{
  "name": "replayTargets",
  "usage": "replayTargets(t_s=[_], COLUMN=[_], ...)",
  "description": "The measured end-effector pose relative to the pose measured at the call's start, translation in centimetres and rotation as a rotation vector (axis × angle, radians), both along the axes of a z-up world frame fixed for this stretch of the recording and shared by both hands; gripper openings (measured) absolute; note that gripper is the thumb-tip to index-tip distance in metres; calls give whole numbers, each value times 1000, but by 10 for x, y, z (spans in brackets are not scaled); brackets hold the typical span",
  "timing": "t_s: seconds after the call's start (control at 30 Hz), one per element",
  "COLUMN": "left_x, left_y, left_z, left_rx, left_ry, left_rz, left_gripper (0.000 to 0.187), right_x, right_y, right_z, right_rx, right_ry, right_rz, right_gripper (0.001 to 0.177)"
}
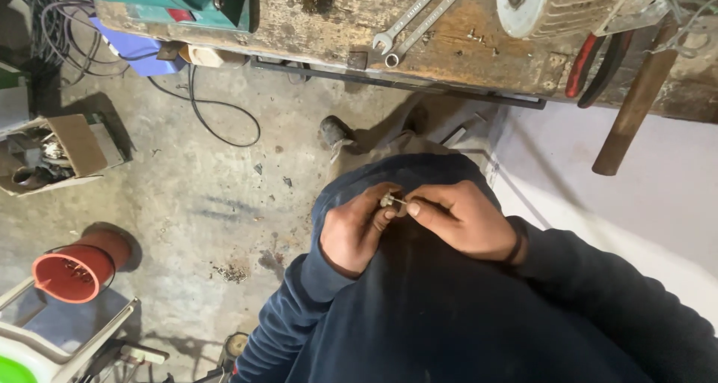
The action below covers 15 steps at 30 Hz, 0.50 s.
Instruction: The person uses a screwdriver to remove screws from a metal electrical component on a workbench. They then use pliers to strip the insulation from wires and manipulate small metal parts. The person briefly walks across the workshop floor to retrieve a small item from a toolbox before returning to the workbench.
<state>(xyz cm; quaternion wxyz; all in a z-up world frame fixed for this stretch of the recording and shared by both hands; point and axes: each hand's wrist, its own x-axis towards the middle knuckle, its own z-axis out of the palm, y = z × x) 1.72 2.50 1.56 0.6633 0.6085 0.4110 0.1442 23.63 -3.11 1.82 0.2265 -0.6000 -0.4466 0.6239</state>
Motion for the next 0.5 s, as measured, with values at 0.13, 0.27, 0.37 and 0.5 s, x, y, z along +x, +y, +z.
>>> replayTargets(t_s=[0.13,0.27,0.37,0.5], left_x=[1,1,-1,-4], left_y=[2,0,-2,-6], left_z=[4,1,0,0], left_rx=[339,426,464,507], left_ry=[66,54,28,22], left_rz=[-48,-47,-23,-23], left_gripper=[36,41,40,41], right_x=[-1,-4,-7,-5], right_y=[-1,3,6,10], right_z=[-4,5,11,12], right_rx=[68,126,271,725], right_ry=[146,87,-115,-378], right_rz=[-37,-20,52,213], right_gripper=[21,19,14,13])
